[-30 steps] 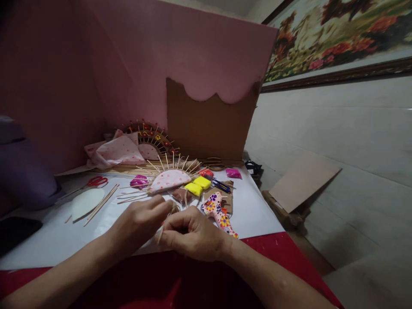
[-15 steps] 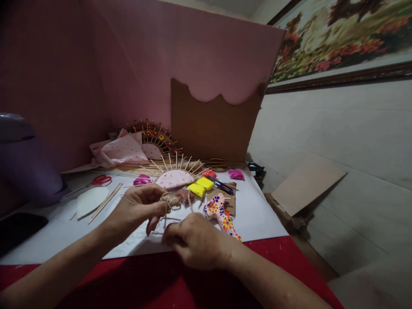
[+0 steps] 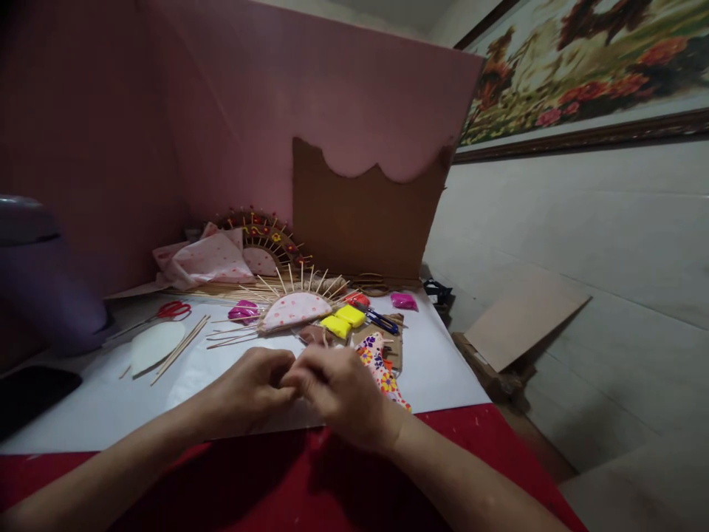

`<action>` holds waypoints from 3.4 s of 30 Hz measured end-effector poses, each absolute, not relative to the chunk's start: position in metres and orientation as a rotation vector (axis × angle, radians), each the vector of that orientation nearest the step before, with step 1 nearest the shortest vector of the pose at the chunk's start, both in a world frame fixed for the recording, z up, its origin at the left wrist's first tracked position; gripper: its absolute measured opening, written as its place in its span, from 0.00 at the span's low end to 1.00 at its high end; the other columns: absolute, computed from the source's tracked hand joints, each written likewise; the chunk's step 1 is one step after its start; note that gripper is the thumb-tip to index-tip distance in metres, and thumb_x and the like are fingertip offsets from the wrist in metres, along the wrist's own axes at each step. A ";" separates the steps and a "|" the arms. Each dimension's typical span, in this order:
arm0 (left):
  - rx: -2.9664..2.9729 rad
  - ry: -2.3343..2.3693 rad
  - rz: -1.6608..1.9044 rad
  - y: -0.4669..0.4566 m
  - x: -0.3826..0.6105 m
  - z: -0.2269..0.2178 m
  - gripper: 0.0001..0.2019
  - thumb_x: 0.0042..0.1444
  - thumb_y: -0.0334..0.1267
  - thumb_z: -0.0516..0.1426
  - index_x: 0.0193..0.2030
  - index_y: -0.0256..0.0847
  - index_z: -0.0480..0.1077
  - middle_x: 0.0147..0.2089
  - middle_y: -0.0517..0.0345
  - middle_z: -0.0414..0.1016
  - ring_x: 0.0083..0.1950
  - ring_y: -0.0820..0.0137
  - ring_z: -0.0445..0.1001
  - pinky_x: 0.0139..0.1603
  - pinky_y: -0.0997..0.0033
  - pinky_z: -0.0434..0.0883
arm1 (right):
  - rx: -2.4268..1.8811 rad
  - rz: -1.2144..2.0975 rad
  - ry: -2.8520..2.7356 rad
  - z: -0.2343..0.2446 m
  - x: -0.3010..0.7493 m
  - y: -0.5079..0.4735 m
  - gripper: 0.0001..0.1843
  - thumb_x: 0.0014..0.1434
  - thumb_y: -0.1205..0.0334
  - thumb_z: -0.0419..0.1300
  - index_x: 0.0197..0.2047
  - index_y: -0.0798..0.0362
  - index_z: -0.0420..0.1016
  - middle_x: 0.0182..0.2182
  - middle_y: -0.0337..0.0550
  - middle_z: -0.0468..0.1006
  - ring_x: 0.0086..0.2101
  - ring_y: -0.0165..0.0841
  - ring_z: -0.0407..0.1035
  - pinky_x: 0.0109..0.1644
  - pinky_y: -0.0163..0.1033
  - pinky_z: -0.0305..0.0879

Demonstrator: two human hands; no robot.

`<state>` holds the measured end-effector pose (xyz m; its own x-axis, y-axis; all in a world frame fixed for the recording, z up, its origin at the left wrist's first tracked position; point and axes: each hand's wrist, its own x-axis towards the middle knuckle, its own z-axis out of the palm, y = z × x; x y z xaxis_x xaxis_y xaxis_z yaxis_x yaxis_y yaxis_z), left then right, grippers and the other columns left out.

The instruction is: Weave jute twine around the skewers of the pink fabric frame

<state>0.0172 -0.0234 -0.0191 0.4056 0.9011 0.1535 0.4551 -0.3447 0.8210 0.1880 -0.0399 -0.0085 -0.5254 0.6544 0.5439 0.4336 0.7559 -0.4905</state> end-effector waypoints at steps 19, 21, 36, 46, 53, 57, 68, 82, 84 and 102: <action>1.909 1.117 0.542 -0.021 0.008 -0.014 0.03 0.40 0.30 0.54 0.25 0.37 0.68 0.20 0.67 0.64 0.20 0.78 0.60 0.19 0.78 0.56 | -1.038 0.134 -2.087 -0.015 0.193 -0.022 0.09 0.58 0.65 0.58 0.27 0.55 0.72 0.25 0.41 0.77 0.26 0.29 0.68 0.32 0.33 0.56; 1.954 1.238 0.659 -0.020 0.012 -0.019 0.02 0.41 0.32 0.56 0.22 0.37 0.67 0.20 0.65 0.64 0.22 0.77 0.62 0.20 0.77 0.56 | -0.841 0.225 -2.172 -0.017 0.188 -0.032 0.08 0.59 0.66 0.56 0.28 0.55 0.72 0.25 0.41 0.76 0.26 0.28 0.67 0.31 0.32 0.57; 1.412 0.730 0.648 -0.017 -0.006 0.006 0.05 0.46 0.33 0.59 0.31 0.36 0.70 0.22 0.64 0.68 0.15 0.81 0.57 0.13 0.80 0.54 | -0.932 0.446 -2.071 -0.024 0.196 -0.009 0.11 0.58 0.63 0.59 0.25 0.56 0.73 0.23 0.38 0.74 0.25 0.27 0.65 0.31 0.33 0.57; 2.006 1.266 0.681 -0.017 0.009 -0.021 0.05 0.45 0.36 0.56 0.23 0.37 0.66 0.19 0.64 0.64 0.20 0.77 0.61 0.18 0.78 0.53 | -0.734 0.547 -2.150 -0.015 0.187 -0.032 0.08 0.58 0.66 0.58 0.29 0.57 0.74 0.24 0.40 0.74 0.26 0.26 0.66 0.31 0.31 0.59; 1.428 0.952 0.850 -0.012 -0.002 0.003 0.11 0.47 0.42 0.61 0.28 0.36 0.66 0.19 0.62 0.69 0.16 0.77 0.65 0.16 0.77 0.62 | -0.897 0.622 -2.166 -0.027 0.188 -0.021 0.09 0.55 0.70 0.57 0.25 0.57 0.76 0.19 0.38 0.72 0.22 0.25 0.63 0.28 0.32 0.56; 1.428 0.835 0.707 -0.016 -0.006 0.008 0.08 0.47 0.38 0.61 0.29 0.35 0.69 0.20 0.63 0.69 0.14 0.79 0.62 0.13 0.80 0.60 | -0.998 0.936 -1.918 -0.026 0.194 -0.007 0.13 0.54 0.62 0.60 0.21 0.56 0.73 0.17 0.37 0.70 0.21 0.25 0.61 0.26 0.31 0.56; 1.569 0.879 0.612 -0.020 0.009 -0.012 0.08 0.44 0.34 0.59 0.29 0.38 0.62 0.26 0.61 0.72 0.23 0.75 0.69 0.24 0.72 0.68 | -0.897 1.039 -1.725 -0.025 0.187 -0.018 0.11 0.49 0.58 0.66 0.26 0.56 0.72 0.20 0.36 0.71 0.20 0.23 0.61 0.23 0.30 0.58; 1.473 0.935 0.760 -0.016 0.012 -0.008 0.12 0.36 0.32 0.56 0.32 0.36 0.65 0.22 0.65 0.68 0.19 0.80 0.59 0.18 0.77 0.58 | -0.730 0.872 -1.730 -0.019 0.184 -0.024 0.05 0.55 0.62 0.61 0.29 0.54 0.74 0.27 0.39 0.71 0.28 0.27 0.66 0.29 0.32 0.66; 1.463 0.936 0.757 -0.017 0.012 -0.006 0.12 0.36 0.32 0.57 0.33 0.35 0.67 0.22 0.66 0.67 0.20 0.79 0.59 0.19 0.77 0.58 | -0.720 0.745 -1.767 -0.020 0.184 -0.025 0.04 0.55 0.64 0.60 0.29 0.53 0.74 0.30 0.41 0.72 0.34 0.30 0.68 0.36 0.35 0.68; 1.505 0.949 0.667 -0.019 0.005 0.003 0.05 0.42 0.33 0.56 0.25 0.36 0.72 0.21 0.64 0.66 0.21 0.78 0.56 0.20 0.76 0.55 | -0.499 -0.170 -2.395 -0.007 0.198 -0.025 0.12 0.63 0.72 0.48 0.42 0.59 0.72 0.35 0.50 0.75 0.36 0.33 0.70 0.39 0.39 0.70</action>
<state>0.0054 -0.0194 0.0032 0.5068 0.8557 -0.1046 0.1910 0.0069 0.9816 0.1984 -0.0252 -0.0074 -0.6981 0.3082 0.6463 0.3964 0.9180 -0.0095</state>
